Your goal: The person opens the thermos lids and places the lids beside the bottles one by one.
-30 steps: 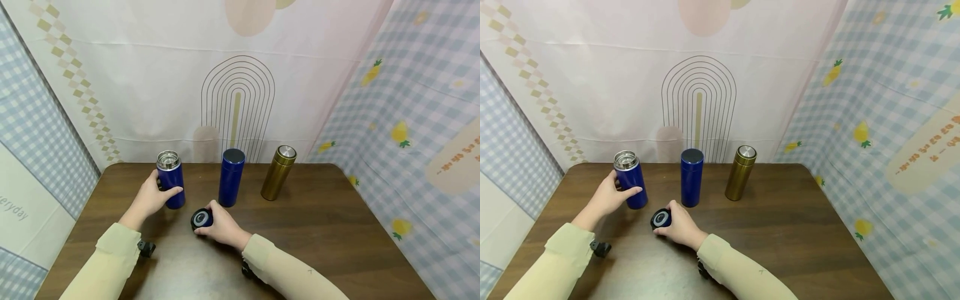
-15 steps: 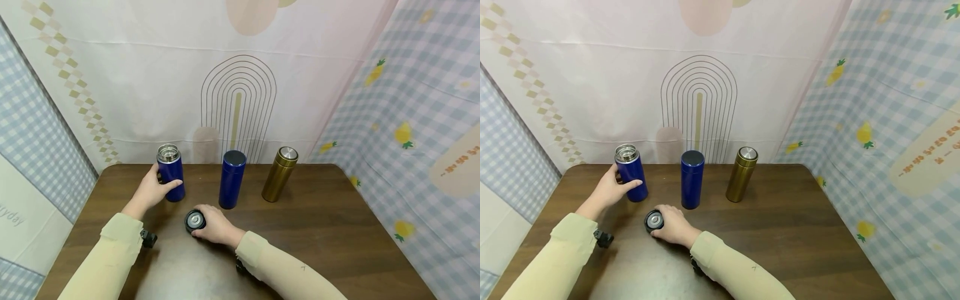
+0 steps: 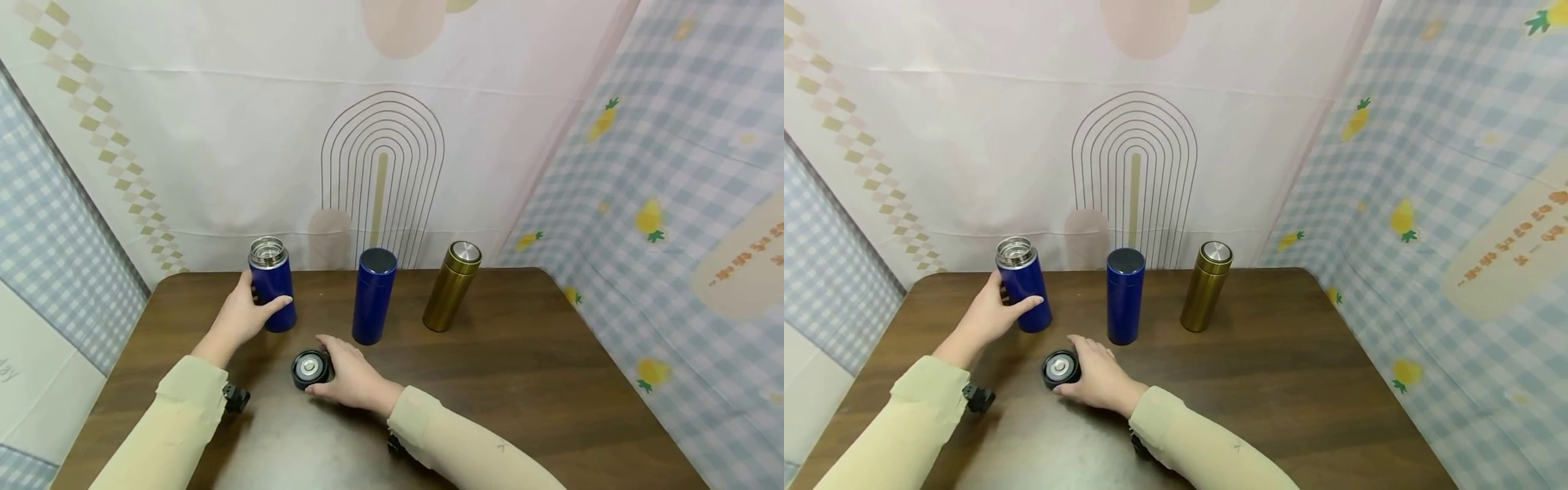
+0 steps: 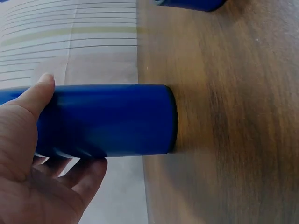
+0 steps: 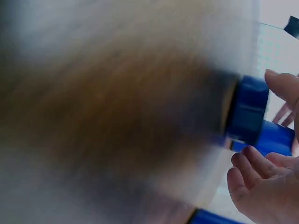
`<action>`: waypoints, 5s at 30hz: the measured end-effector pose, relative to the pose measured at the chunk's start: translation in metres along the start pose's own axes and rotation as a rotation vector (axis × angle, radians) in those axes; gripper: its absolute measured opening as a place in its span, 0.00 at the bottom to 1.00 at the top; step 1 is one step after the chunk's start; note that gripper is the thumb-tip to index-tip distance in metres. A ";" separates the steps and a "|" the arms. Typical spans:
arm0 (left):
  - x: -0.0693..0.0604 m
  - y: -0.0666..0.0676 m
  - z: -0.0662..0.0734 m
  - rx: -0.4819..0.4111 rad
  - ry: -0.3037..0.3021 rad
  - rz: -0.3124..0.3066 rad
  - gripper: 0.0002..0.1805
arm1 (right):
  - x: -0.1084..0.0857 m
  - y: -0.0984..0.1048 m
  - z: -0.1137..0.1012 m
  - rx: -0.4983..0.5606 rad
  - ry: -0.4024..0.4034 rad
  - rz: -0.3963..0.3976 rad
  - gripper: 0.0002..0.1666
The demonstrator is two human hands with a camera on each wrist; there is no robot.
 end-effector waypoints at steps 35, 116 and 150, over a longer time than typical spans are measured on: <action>-0.071 -0.026 0.068 0.156 -0.302 0.061 0.40 | -0.022 0.169 0.063 0.199 -0.071 0.375 0.37; -0.073 -0.099 0.110 -0.057 -0.380 -0.113 0.39 | 0.005 0.164 0.020 0.335 0.035 0.468 0.39; -0.101 -0.065 0.125 -0.025 -0.429 -0.023 0.45 | -0.021 0.188 -0.023 0.707 -0.027 0.328 0.31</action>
Point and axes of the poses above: each hand's wrist, its own x-axis towards the middle knuckle, its own y-axis out of the back of the hand, z = x × y, the point moved 8 cm from there along x, towards the middle knuckle, and after that the axes turned 12 degrees about z, right-handed, at the moved point
